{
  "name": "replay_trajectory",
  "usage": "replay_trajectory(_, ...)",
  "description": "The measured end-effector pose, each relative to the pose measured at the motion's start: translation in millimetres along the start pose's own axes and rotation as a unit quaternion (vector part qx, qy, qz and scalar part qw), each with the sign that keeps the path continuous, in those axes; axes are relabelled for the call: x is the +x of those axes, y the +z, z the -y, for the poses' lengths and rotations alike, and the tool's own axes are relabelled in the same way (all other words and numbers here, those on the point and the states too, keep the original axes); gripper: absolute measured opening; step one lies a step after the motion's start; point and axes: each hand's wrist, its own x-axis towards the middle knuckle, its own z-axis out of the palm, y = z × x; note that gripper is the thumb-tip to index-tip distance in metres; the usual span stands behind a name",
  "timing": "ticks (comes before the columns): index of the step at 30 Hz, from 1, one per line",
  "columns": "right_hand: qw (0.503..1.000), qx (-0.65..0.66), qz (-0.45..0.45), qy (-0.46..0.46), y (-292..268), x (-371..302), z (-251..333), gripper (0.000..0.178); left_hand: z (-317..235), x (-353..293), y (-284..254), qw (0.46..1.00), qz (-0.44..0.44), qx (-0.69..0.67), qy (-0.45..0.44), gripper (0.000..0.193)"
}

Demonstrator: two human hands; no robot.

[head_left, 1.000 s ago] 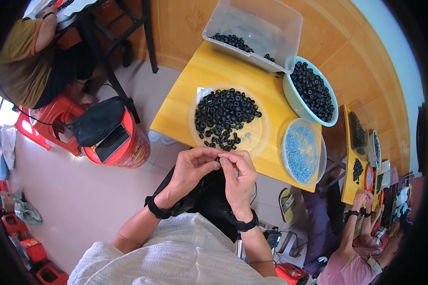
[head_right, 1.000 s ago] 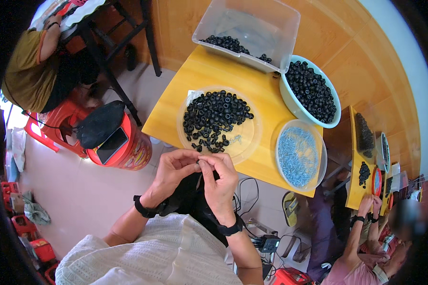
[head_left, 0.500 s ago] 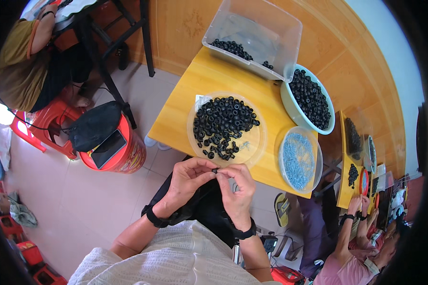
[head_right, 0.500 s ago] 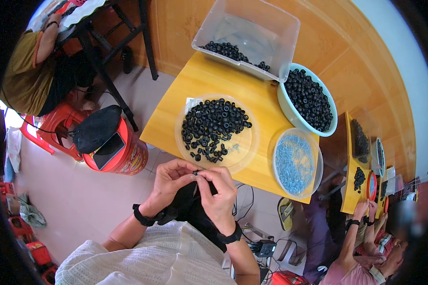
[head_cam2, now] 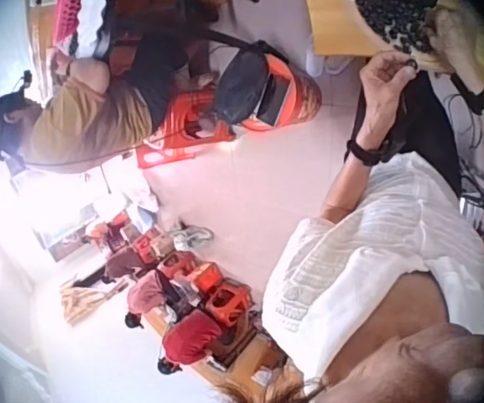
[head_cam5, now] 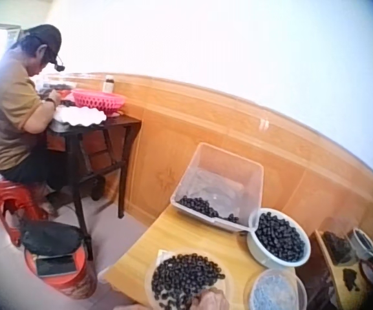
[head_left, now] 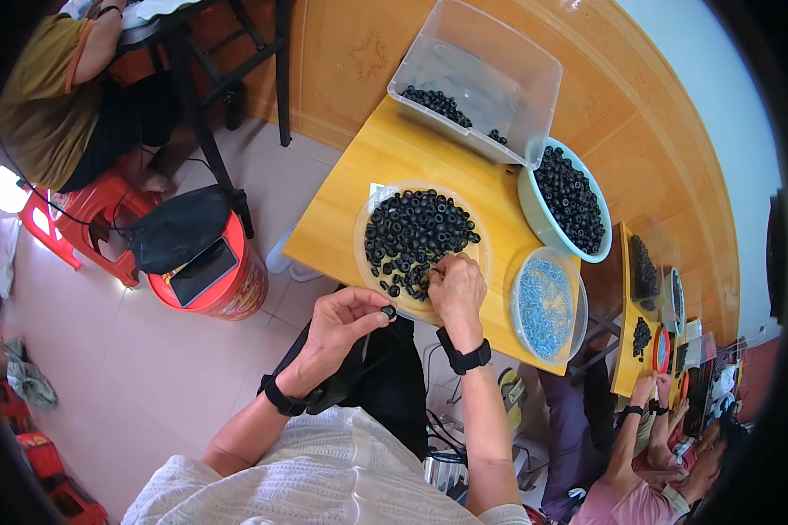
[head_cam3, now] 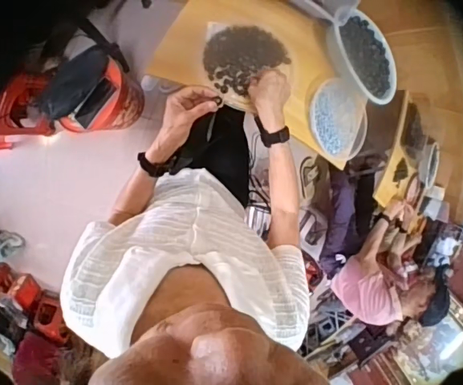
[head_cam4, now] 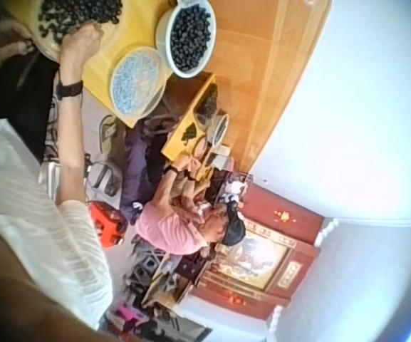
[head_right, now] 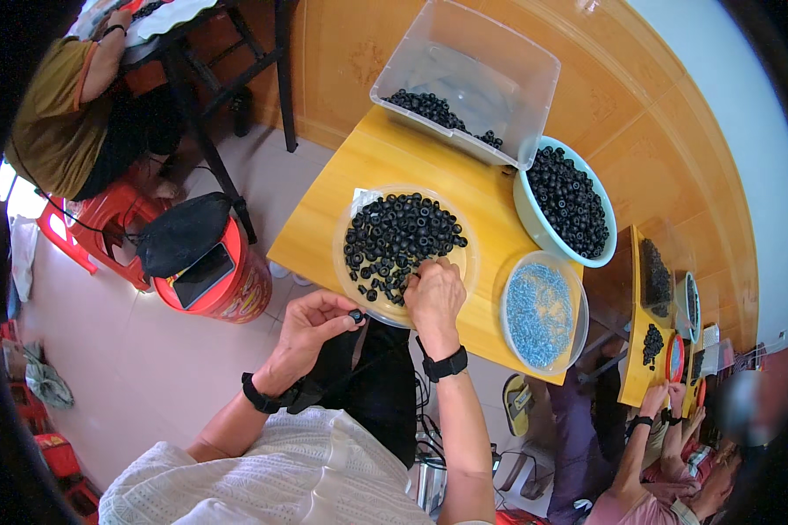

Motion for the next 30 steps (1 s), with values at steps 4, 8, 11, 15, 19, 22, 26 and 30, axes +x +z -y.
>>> replay_trajectory(4,0.995,0.083,-0.053,-0.006,-3,-6,-4,0.012,1,-2,0,1.0,-0.003,-0.005,0.004,0.016)
replay_trajectory(8,0.967,0.245,-0.014,0.075,-17,-15,-3,0.011,2,-1,0,1.0,-0.002,0.011,0.002,0.015)
replay_trajectory(11,0.899,0.429,0.004,0.087,-22,-25,-3,0.008,3,-3,2,1.0,-0.002,0.007,0.004,0.015)
replay_trajectory(15,0.829,0.546,0.056,0.11,-38,-39,14,0.011,2,-3,4,1.0,0.008,-0.019,-0.008,0.015)
replay_trajectory(19,0.824,0.553,0.096,0.078,-42,-52,22,0.015,6,-4,1,1.0,0.014,-0.019,-0.009,0.015)
replay_trajectory(22,0.808,0.573,0.114,0.076,-41,-56,24,0.015,5,-4,1,1.0,0.013,-0.024,-0.002,0.015)
replay_trajectory(26,0.797,0.59,0.107,0.072,-40,-58,24,0.015,4,-4,1,0.999,0.0,-0.027,-0.018,0.016)
replay_trajectory(30,0.763,0.625,0.122,0.111,-40,-60,24,0.014,6,-3,-1,0.999,0.001,-0.025,-0.025,0.015)
